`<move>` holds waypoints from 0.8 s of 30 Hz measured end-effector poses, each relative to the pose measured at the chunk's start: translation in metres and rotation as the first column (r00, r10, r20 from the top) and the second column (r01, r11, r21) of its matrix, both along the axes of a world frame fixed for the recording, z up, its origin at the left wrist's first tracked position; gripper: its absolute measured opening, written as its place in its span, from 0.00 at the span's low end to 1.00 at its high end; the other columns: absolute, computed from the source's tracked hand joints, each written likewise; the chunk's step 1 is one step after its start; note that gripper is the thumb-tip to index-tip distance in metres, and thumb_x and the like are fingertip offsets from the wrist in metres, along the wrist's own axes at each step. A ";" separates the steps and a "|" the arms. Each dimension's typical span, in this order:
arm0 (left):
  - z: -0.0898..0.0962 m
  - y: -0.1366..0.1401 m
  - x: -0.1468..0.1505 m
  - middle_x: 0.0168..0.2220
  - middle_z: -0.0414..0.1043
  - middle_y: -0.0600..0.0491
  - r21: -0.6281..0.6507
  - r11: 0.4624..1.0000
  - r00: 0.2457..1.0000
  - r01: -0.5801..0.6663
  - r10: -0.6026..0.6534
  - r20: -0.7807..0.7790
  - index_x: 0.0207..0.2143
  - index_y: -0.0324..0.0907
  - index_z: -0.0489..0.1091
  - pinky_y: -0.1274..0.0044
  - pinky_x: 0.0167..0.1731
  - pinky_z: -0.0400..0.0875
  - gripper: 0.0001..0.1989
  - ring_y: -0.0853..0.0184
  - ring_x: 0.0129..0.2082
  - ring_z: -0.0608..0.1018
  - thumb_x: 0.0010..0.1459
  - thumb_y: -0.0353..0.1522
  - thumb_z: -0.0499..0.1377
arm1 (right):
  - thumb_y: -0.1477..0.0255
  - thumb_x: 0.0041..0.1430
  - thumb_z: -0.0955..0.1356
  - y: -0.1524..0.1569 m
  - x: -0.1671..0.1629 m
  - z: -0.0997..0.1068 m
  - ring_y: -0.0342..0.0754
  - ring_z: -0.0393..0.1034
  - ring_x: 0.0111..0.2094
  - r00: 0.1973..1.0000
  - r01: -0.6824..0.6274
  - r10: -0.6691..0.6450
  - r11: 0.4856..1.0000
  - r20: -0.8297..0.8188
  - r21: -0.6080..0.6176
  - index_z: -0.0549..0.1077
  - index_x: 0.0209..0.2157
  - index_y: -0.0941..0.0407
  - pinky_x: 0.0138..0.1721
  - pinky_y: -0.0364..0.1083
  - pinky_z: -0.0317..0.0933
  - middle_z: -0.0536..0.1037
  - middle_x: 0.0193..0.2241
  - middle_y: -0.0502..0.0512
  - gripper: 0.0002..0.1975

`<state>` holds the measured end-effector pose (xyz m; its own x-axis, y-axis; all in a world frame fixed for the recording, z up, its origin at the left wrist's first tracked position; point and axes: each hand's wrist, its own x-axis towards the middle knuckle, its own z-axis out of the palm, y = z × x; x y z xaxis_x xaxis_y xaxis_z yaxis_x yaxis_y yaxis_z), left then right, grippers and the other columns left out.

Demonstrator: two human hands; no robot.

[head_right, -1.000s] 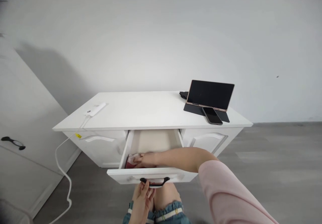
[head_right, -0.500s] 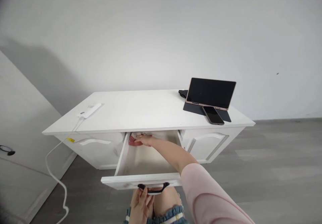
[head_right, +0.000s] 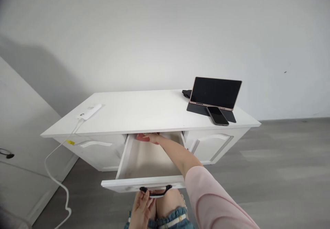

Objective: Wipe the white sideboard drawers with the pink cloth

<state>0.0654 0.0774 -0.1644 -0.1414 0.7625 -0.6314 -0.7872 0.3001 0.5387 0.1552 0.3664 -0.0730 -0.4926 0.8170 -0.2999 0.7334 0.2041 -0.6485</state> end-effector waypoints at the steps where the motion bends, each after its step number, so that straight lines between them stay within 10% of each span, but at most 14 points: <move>1: 0.003 -0.001 0.001 0.51 0.77 0.42 0.003 1.000 1.000 -0.007 0.007 -0.008 0.33 0.45 0.75 0.55 0.59 0.65 0.08 0.45 0.60 0.70 0.47 0.30 0.66 | 0.84 0.45 0.67 -0.001 0.003 0.002 0.58 0.65 0.54 0.998 -0.035 0.036 0.999 0.054 -0.018 0.73 0.56 0.48 0.53 0.53 0.60 0.69 0.60 0.55 0.35; 11: 0.024 -0.008 -0.001 0.45 0.81 0.46 0.090 0.995 0.999 0.048 -0.047 -0.013 0.31 0.44 0.74 0.58 0.56 0.70 0.07 0.51 0.51 0.79 0.48 0.30 0.67 | 0.79 0.45 0.70 -0.057 0.021 -0.008 0.62 0.54 0.63 0.849 -0.409 0.415 0.908 0.328 -0.090 0.64 0.61 0.36 0.61 0.57 0.53 0.53 0.67 0.50 0.42; 18: 0.030 -0.009 0.000 0.37 0.81 0.47 0.129 0.988 0.995 0.083 -0.075 -0.065 0.27 0.43 0.73 0.63 0.52 0.72 0.05 0.56 0.45 0.81 0.49 0.30 0.68 | 0.81 0.44 0.72 -0.097 0.032 -0.013 0.58 0.58 0.61 0.745 -0.618 0.621 0.780 0.243 -0.098 0.74 0.55 0.45 0.62 0.54 0.49 0.65 0.59 0.53 0.35; 24: 0.032 -0.009 0.001 0.37 0.81 0.48 0.128 0.987 0.994 0.094 -0.087 -0.060 0.31 0.44 0.76 0.63 0.50 0.73 0.05 0.56 0.44 0.81 0.49 0.29 0.67 | 0.85 0.38 0.72 -0.109 0.053 -0.006 0.55 0.63 0.57 0.813 -0.554 0.572 0.818 0.107 -0.157 0.81 0.41 0.47 0.57 0.48 0.58 0.72 0.50 0.50 0.27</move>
<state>0.0663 0.0686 -0.1322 -0.0995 0.8490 -0.5189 -0.7289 0.2928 0.6189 0.2082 0.2576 -0.0788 -0.8001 0.3658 -0.4754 0.5984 0.5417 -0.5902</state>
